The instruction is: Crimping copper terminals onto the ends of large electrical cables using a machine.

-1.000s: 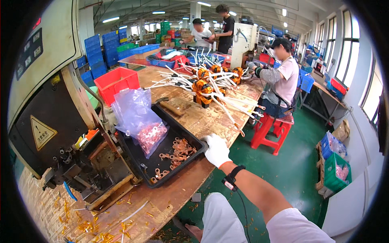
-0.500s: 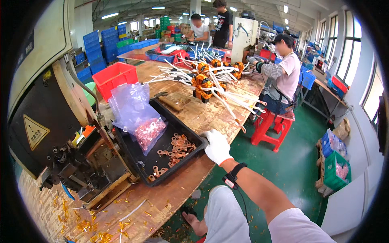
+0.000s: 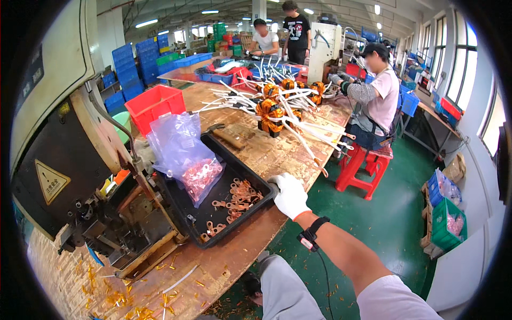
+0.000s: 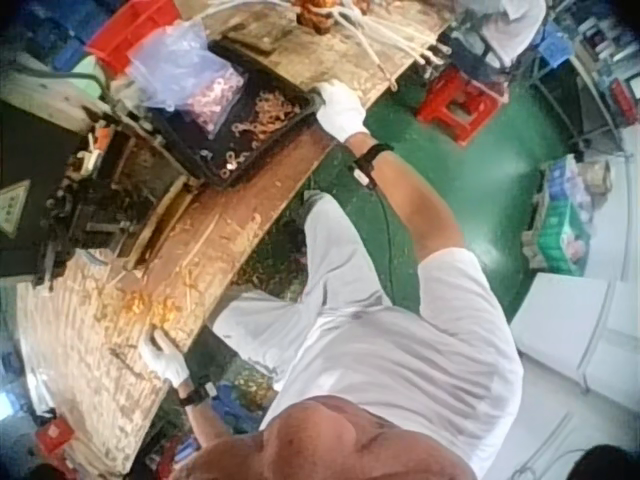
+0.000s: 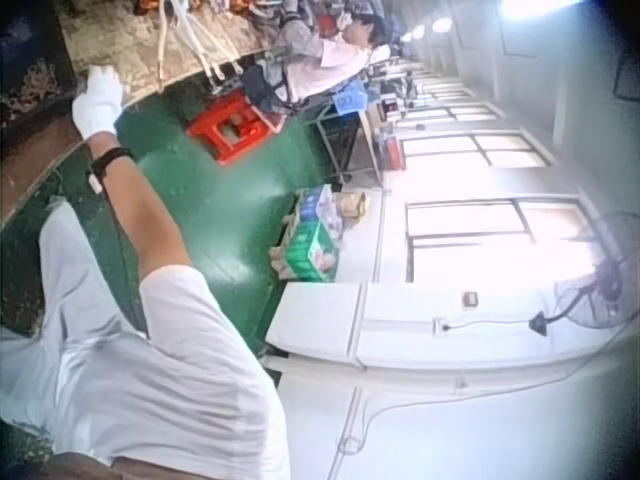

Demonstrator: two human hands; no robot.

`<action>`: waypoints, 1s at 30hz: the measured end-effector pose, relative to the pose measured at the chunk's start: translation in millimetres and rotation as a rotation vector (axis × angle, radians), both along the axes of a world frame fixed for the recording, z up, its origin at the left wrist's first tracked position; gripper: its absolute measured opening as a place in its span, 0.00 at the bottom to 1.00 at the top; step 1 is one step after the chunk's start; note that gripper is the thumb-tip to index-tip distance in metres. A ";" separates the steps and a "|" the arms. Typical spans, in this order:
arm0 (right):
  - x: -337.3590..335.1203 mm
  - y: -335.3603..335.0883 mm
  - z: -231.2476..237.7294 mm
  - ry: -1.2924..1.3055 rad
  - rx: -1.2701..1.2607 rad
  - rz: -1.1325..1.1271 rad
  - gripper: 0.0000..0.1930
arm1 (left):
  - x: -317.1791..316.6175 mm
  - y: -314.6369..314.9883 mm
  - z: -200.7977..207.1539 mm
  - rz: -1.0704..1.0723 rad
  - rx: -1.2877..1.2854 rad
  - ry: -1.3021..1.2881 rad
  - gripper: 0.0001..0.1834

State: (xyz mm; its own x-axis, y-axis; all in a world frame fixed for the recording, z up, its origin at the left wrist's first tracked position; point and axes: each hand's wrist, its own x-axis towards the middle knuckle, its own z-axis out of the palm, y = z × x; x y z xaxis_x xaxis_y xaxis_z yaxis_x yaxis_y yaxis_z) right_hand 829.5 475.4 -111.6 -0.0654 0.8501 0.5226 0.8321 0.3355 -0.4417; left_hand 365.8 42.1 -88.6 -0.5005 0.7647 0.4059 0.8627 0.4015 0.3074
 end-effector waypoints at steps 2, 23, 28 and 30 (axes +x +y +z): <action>-0.5 0.5 -0.6 0.005 -0.021 -0.009 0.09 | 0.0 0.7 1.1 -0.015 -0.006 0.015 0.16; 0.0 2.9 -2.1 -0.016 0.002 0.003 0.10 | -3.4 -0.6 -1.1 -0.001 -0.001 0.020 0.14; -1.1 1.5 -1.0 -0.014 0.041 0.016 0.08 | -1.5 -0.7 -0.7 -0.009 0.018 0.023 0.15; -0.6 1.8 -1.2 -0.017 0.045 0.015 0.08 | -1.3 0.0 -0.1 -0.004 0.007 0.016 0.15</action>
State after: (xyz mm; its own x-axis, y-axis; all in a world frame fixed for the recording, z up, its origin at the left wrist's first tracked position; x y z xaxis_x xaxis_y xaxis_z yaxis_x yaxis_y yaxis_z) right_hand 828.9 477.2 -112.8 -0.0873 0.8245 0.5590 0.8340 0.3674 -0.4116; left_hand 364.5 42.1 -88.7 -0.4909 0.7636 0.4193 0.8691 0.3959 0.2964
